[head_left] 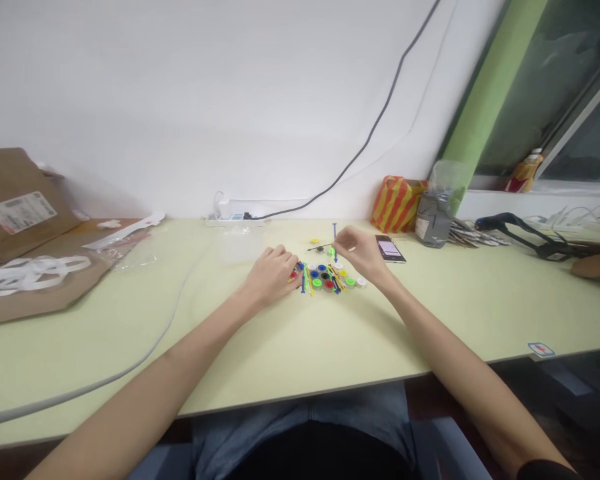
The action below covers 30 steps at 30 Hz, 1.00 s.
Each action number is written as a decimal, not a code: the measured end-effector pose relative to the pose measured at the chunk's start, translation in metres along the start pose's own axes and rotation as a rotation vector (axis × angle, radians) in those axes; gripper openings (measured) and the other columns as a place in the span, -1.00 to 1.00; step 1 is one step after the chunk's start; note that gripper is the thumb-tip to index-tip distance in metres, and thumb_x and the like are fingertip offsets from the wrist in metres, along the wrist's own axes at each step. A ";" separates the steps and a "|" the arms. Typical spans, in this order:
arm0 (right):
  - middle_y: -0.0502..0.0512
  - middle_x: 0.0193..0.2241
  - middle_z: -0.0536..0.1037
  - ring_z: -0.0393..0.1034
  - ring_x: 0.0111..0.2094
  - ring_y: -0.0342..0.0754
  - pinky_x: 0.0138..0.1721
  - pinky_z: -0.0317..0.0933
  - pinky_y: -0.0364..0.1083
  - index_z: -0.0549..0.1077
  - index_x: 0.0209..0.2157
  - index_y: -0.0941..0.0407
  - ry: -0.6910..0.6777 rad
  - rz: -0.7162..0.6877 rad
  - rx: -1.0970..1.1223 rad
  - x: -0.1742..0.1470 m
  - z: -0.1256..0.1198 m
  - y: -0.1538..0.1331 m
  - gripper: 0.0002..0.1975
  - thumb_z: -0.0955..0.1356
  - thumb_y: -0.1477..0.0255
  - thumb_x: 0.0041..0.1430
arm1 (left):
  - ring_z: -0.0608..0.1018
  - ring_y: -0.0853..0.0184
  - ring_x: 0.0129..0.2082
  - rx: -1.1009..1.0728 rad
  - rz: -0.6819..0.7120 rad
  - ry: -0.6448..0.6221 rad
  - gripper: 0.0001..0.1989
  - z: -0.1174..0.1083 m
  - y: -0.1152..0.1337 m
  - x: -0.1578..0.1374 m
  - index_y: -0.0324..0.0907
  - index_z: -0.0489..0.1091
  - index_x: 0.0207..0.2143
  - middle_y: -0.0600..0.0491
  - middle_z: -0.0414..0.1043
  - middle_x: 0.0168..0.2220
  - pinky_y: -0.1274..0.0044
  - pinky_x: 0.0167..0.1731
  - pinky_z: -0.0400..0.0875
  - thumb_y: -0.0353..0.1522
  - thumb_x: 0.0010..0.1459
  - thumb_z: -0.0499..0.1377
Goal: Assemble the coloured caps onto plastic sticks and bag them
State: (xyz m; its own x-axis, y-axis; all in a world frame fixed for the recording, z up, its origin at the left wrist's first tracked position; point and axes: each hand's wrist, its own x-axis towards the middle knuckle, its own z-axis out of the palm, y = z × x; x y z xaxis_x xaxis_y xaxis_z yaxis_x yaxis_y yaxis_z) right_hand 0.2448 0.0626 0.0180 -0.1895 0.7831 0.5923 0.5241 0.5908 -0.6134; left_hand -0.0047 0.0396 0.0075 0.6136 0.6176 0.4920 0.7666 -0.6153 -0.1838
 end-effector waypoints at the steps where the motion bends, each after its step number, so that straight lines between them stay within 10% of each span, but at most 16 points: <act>1: 0.11 -0.37 0.61 0.50 -0.33 -0.04 -0.24 0.36 -0.06 0.43 -0.23 0.11 -0.004 -0.008 0.056 0.001 0.007 -0.004 -0.82 0.38 0.34 0.15 | 0.45 0.14 -0.17 -0.037 -0.019 -0.001 -0.82 0.001 0.001 0.000 -0.18 0.38 -0.37 -0.07 0.48 -0.36 0.32 -0.19 0.33 -0.28 0.27 0.11; 13: 0.08 -0.45 0.57 0.43 -0.41 -0.08 -0.37 0.28 -0.11 0.53 -0.42 0.15 -0.079 0.166 0.560 -0.012 0.060 -0.026 -0.64 0.54 0.15 -0.09 | 0.45 0.13 -0.14 -0.051 0.046 0.086 -0.89 -0.005 0.000 -0.002 -0.18 0.38 -0.33 -0.07 0.48 -0.32 0.32 -0.15 0.35 -0.33 0.24 0.13; 30: 0.03 -0.38 0.53 0.37 -0.36 -0.13 -0.29 0.24 -0.13 0.50 -0.34 0.13 -0.202 0.266 0.839 -0.019 0.055 -0.022 -0.64 0.55 0.18 -0.05 | 0.46 0.09 -0.11 0.074 0.189 0.204 -0.84 -0.014 0.002 0.002 -0.22 0.43 -0.29 -0.08 0.50 -0.32 0.28 -0.09 0.36 -0.35 0.26 0.08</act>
State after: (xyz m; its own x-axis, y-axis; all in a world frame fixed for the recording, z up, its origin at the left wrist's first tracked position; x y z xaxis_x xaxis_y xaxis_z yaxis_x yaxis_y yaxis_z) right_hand 0.1911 0.0453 -0.0086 -0.3323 0.8864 0.3223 -0.1919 0.2711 -0.9432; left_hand -0.0047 0.0325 0.0199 0.7022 0.3790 0.6027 0.6583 -0.6679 -0.3470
